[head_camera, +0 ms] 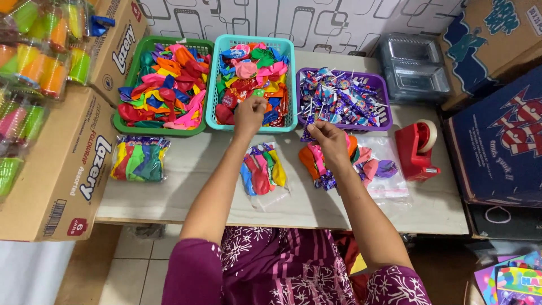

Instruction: Assembling balloon sets by manually attaching colorful balloons to plastic sticks.

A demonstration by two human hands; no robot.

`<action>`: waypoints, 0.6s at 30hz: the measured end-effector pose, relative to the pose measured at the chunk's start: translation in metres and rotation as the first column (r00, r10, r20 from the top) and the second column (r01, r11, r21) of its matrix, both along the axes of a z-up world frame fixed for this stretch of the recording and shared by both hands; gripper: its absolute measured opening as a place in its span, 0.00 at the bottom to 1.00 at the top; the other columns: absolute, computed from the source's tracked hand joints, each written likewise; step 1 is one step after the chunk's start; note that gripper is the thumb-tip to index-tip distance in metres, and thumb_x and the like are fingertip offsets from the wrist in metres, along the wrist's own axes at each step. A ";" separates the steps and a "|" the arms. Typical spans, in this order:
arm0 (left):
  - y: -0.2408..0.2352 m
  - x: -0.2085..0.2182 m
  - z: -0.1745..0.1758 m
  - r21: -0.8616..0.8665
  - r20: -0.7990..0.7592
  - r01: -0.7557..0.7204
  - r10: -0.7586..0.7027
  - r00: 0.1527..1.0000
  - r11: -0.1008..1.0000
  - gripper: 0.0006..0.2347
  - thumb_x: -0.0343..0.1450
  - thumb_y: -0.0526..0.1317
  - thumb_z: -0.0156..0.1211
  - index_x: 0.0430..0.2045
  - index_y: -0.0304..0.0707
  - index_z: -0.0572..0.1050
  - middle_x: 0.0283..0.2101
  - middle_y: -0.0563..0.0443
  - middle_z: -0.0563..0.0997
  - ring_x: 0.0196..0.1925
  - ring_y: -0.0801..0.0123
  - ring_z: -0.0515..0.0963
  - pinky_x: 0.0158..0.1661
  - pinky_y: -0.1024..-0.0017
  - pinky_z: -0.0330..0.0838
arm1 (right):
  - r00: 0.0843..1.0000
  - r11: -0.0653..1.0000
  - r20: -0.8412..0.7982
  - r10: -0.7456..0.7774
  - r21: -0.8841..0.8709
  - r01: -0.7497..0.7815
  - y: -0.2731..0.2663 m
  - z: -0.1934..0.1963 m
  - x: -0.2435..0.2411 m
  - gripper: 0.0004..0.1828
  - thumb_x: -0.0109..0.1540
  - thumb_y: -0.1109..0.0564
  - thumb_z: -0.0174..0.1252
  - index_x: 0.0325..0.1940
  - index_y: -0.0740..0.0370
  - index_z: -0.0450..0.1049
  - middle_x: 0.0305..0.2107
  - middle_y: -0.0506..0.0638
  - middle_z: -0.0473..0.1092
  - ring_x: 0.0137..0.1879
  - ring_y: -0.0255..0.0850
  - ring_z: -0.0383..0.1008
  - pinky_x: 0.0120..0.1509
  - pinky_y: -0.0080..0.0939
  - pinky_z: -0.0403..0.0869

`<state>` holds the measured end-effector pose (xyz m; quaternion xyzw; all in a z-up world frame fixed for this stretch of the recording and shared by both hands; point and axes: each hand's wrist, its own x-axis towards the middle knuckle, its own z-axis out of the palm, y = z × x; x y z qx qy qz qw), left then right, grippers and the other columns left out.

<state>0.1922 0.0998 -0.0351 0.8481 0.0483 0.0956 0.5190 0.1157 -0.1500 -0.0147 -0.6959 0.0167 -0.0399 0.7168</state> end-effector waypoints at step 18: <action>-0.015 -0.019 0.060 -0.402 -0.010 0.207 -0.230 0.973 0.892 0.12 0.76 0.39 0.51 0.48 0.36 0.78 0.38 0.42 0.80 0.46 0.57 0.78 0.53 0.58 0.72 | 0.999 0.988 0.038 0.023 0.152 -0.029 0.008 0.018 -0.010 0.06 0.65 0.60 0.65 0.45 0.65 0.80 0.32 0.53 0.77 0.41 0.37 0.78 0.47 0.37 0.78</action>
